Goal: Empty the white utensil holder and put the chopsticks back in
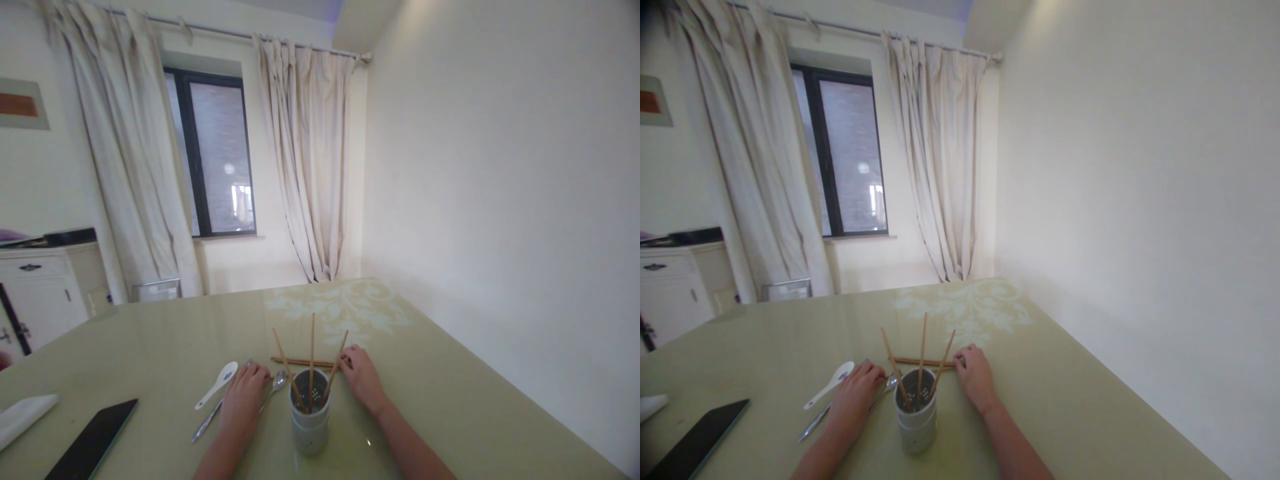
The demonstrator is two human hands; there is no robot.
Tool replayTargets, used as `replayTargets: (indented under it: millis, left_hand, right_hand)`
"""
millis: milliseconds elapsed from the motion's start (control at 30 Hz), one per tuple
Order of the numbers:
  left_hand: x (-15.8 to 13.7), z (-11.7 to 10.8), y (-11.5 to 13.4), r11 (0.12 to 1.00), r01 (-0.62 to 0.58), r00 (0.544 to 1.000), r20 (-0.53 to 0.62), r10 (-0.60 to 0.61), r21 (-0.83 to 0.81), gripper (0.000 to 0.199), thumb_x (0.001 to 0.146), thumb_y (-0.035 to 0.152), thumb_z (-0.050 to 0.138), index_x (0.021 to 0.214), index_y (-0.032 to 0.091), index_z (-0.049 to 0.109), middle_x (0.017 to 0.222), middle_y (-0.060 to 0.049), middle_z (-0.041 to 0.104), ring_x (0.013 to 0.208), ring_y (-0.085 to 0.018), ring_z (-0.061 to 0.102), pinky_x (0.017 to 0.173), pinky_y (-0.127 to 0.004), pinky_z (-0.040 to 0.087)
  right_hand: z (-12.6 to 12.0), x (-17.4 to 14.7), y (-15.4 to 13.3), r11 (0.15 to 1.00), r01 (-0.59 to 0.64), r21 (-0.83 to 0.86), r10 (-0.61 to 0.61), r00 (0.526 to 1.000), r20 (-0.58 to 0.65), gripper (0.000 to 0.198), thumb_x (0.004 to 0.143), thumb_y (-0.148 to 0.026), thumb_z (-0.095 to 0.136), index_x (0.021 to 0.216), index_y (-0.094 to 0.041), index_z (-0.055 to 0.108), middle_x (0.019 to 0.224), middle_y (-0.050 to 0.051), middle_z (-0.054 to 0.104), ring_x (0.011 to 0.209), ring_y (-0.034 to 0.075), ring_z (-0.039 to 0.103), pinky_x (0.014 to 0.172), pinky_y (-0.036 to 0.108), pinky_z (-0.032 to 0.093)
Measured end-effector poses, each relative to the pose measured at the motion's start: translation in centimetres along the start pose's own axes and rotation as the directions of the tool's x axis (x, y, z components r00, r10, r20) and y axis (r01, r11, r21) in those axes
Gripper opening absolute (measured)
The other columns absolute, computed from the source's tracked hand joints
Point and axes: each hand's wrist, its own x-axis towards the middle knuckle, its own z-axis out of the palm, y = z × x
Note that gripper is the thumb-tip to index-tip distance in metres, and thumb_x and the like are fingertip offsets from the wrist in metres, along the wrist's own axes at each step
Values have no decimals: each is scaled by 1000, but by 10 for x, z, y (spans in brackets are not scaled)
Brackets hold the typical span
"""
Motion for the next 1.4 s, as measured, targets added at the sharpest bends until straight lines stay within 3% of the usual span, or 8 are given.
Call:
replayTargets:
  millis: [300,467,767,900,1000,1200,1400]
  left_hand:
    - [4,6,-3,1000,14,999,-47,-14,14,35,103,12,41,112,21,74,121,-9,77,119,-27,64,100,-37,41]
    - [5,6,-5,999,-18,1000,-23,17,-29,36,103,12,43,110,22,77,119,-8,76,119,-26,65,102,-37,43]
    - [0,-6,-1,992,31,999,4,-31,124,40,99,3,42,119,21,72,125,-10,74,124,-27,65,104,-39,45]
    - [0,0,-6,991,57,993,-109,-44,119,49,97,-2,41,129,21,68,131,-10,71,123,-25,63,106,-37,44]
    - [-2,1,-12,994,85,974,-217,-67,74,47,94,-2,45,126,23,69,130,-8,69,120,-24,63,107,-36,45]
    - [-3,-6,-27,982,115,897,-409,-167,-150,41,95,2,37,120,19,65,125,-11,66,117,-25,66,107,-39,52]
    - [2,-6,-38,939,186,841,-448,-304,-288,32,101,13,34,117,20,61,120,-12,66,110,-26,70,98,-41,56]
  right_hand:
    - [4,4,7,1000,-30,8,31,998,-62,35,105,-27,47,89,-21,77,97,11,77,96,26,70,88,32,49]
    - [4,2,3,999,-13,-32,12,999,-31,20,97,-23,60,89,-19,78,102,13,77,100,27,68,91,33,47]
    - [-2,-1,-3,999,6,-53,-6,1000,14,13,93,-19,66,93,-17,79,106,13,77,105,27,69,94,32,48]
    - [-1,-1,-2,998,10,-61,-8,1000,22,13,93,-18,66,94,-18,79,106,12,76,104,28,68,94,33,48]
    - [0,0,-1,998,13,-60,-11,1000,26,13,94,-20,66,92,-19,79,104,12,76,103,27,68,92,32,48]
    - [2,1,1,998,8,-62,-6,1000,19,19,97,-22,62,91,-19,79,103,12,76,101,26,68,92,33,47]
    - [2,1,1,998,-1,-61,2,1000,11,17,97,-22,64,95,-18,80,106,13,76,102,27,69,93,33,48]
